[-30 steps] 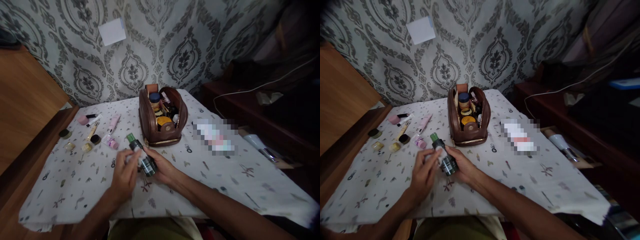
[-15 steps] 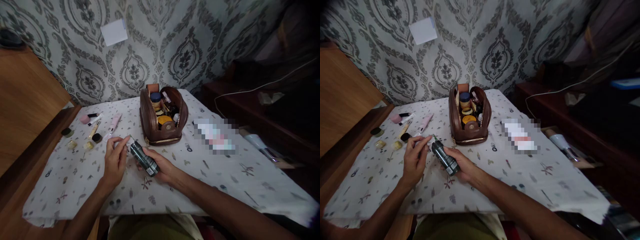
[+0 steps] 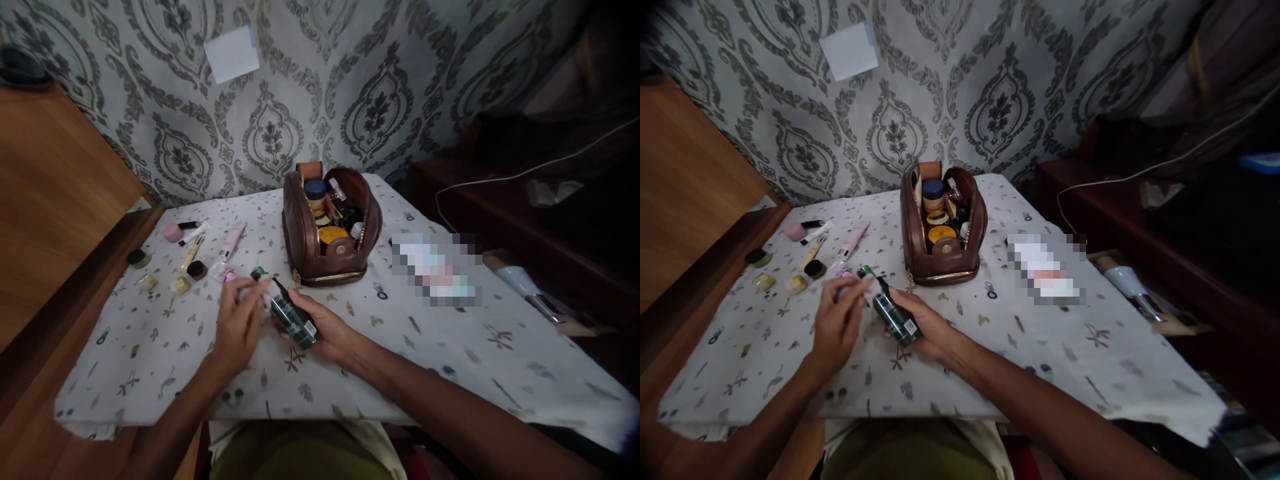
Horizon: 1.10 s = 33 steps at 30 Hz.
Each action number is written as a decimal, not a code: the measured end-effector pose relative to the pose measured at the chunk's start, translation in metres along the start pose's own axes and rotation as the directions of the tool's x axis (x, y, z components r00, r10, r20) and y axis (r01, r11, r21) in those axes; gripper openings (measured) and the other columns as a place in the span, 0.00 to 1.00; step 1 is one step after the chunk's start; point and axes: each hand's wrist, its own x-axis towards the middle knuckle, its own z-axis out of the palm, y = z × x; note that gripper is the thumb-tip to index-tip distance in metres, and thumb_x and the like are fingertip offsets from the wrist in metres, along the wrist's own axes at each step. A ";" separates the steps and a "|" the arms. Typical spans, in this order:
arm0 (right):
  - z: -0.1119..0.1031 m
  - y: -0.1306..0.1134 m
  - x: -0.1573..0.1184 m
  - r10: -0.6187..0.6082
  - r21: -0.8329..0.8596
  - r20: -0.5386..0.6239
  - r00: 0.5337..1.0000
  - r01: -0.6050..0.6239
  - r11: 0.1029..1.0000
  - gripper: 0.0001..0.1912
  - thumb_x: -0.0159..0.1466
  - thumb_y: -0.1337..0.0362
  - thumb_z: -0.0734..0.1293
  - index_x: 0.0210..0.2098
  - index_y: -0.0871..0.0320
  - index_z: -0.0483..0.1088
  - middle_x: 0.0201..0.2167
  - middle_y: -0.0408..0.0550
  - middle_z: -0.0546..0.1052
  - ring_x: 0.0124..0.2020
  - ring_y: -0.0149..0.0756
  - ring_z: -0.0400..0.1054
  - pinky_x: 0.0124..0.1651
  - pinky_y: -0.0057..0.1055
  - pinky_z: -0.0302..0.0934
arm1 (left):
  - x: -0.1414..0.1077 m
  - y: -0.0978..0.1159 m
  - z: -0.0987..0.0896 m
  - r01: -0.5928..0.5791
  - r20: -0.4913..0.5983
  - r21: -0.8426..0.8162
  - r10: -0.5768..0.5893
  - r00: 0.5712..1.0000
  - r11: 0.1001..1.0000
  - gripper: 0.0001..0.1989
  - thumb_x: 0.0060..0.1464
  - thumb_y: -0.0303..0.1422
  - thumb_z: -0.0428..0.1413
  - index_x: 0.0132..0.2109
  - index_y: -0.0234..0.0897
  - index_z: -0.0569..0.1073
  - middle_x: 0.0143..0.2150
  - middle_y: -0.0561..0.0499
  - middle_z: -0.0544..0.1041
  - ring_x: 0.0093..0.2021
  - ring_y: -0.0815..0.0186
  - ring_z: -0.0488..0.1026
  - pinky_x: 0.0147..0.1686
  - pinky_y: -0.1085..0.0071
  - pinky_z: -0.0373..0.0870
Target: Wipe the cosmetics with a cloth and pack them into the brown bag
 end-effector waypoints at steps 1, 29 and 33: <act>0.001 0.001 0.000 -0.006 -0.017 0.004 1.000 0.006 1.000 0.14 0.57 0.56 0.76 0.33 0.59 0.75 0.24 0.41 0.77 0.23 0.30 0.70 0.28 0.27 0.69 | 0.005 -0.005 -0.002 0.064 -0.023 -0.001 -0.064 0.998 0.998 0.19 0.64 0.24 0.49 0.59 0.39 0.71 0.47 0.44 0.67 0.47 0.62 0.69 0.44 0.65 0.73; 0.033 -0.058 -0.083 -0.428 -0.389 0.448 0.785 0.602 0.697 0.23 0.51 0.67 0.78 0.44 0.54 0.70 0.39 0.40 0.76 0.42 0.30 0.69 0.49 0.30 0.61 | -0.024 0.036 0.028 0.878 0.484 -0.462 -0.794 0.368 0.125 0.25 0.42 0.51 0.66 0.44 0.39 0.80 0.49 0.45 0.82 0.59 0.43 0.72 0.53 0.58 0.74; 0.024 -0.086 -0.114 -0.371 -0.582 0.328 0.869 0.495 0.645 0.23 0.53 0.68 0.77 0.46 0.52 0.69 0.40 0.42 0.76 0.46 0.35 0.69 0.50 0.33 0.63 | 0.003 0.045 0.047 0.868 0.573 -0.496 -0.752 0.325 -0.003 0.20 0.42 0.48 0.68 0.39 0.39 0.80 0.37 0.45 0.84 0.47 0.50 0.79 0.46 0.60 0.77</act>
